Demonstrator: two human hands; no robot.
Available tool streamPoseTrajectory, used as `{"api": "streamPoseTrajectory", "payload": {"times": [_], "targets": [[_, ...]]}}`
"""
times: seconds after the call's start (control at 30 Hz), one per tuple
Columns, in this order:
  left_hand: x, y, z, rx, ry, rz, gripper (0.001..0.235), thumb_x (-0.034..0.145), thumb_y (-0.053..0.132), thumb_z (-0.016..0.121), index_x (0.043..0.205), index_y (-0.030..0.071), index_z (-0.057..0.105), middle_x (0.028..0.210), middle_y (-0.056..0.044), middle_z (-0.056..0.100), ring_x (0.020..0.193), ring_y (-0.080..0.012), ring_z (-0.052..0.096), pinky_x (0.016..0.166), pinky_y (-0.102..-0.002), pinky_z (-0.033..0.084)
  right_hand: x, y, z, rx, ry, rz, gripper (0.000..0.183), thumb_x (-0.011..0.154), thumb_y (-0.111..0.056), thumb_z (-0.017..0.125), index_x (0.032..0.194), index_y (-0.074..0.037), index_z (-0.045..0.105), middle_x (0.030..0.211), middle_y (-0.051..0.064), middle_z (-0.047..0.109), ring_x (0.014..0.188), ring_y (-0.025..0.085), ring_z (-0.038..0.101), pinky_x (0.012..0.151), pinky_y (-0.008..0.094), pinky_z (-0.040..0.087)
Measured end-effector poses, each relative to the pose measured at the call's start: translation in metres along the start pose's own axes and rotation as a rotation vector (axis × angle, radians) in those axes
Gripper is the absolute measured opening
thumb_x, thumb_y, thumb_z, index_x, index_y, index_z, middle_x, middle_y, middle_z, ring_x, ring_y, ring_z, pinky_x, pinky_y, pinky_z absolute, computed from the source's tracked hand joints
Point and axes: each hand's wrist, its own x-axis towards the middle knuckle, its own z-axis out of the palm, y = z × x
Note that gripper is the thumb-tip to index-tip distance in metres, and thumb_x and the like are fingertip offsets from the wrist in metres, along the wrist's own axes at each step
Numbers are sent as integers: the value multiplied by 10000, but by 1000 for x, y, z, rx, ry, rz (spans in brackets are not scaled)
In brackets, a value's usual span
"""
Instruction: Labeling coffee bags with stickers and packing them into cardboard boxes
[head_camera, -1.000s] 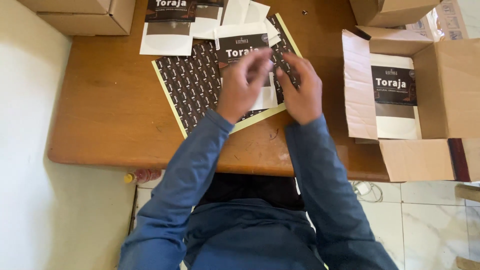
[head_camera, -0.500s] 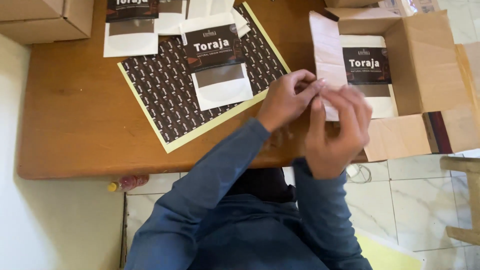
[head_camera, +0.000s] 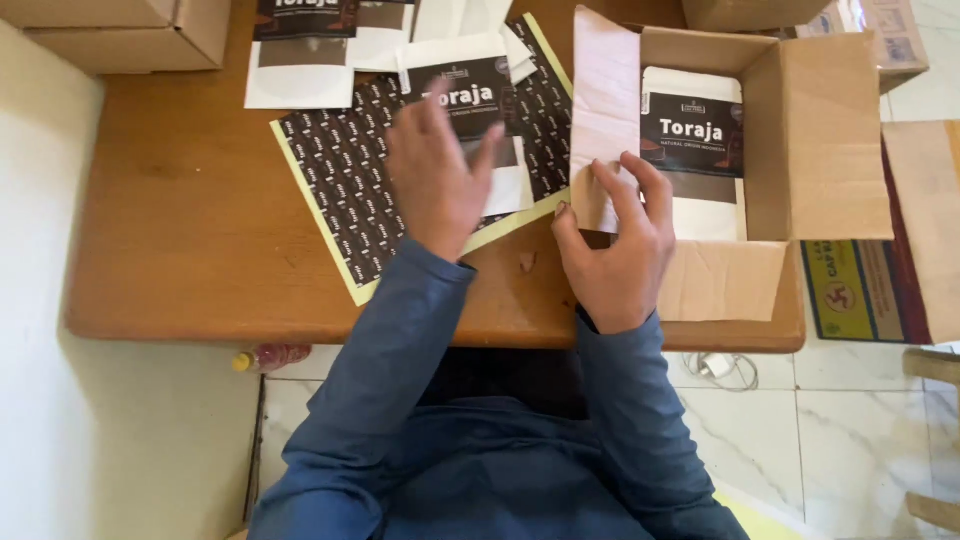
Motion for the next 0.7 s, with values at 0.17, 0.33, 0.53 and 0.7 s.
{"api": "streamPoseTrajectory", "payload": {"times": [0.17, 0.33, 0.53, 0.7], "targets": [[-1, -46, -1, 71, -88, -119, 1115, 826, 593, 894, 1574, 115, 219, 1230, -134, 673, 1097, -417, 592, 765, -596, 471, -1, -23, 13, 65, 57, -17, 371, 876, -60, 781, 1230, 17, 700, 1275, 210, 579, 1191, 378, 605, 1021, 504, 540], [10, -52, -37, -413, -191, -308, 995, 801, 156, 922, 1532, 95, 249, 1101, -92, 759, 1056, -275, 739, 891, -481, 563, -8, -42, 27, 130, 19, -10, 332, 892, -73, 787, 1207, -6, 709, 1255, 180, 581, 1150, 346, 610, 988, 461, 550], [5, -64, -107, -611, 12, -240, 418, 954, 475, 662, 1204, 148, 590, 1024, -17, 717, 949, -182, 682, 820, -321, 518, -7, -65, 39, 242, -105, 7, 320, 949, -134, 766, 1225, 3, 679, 1254, 167, 573, 1186, 328, 616, 1025, 439, 547], [7, -68, -160, -597, 429, -107, 165, 1062, 230, 680, 1097, 106, 578, 969, -7, 548, 890, -145, 551, 782, -296, 461, -11, -77, 51, 231, -200, 34, 409, 937, -203, 762, 1284, -16, 651, 1295, 196, 516, 1202, 347, 559, 997, 453, 540]]}}
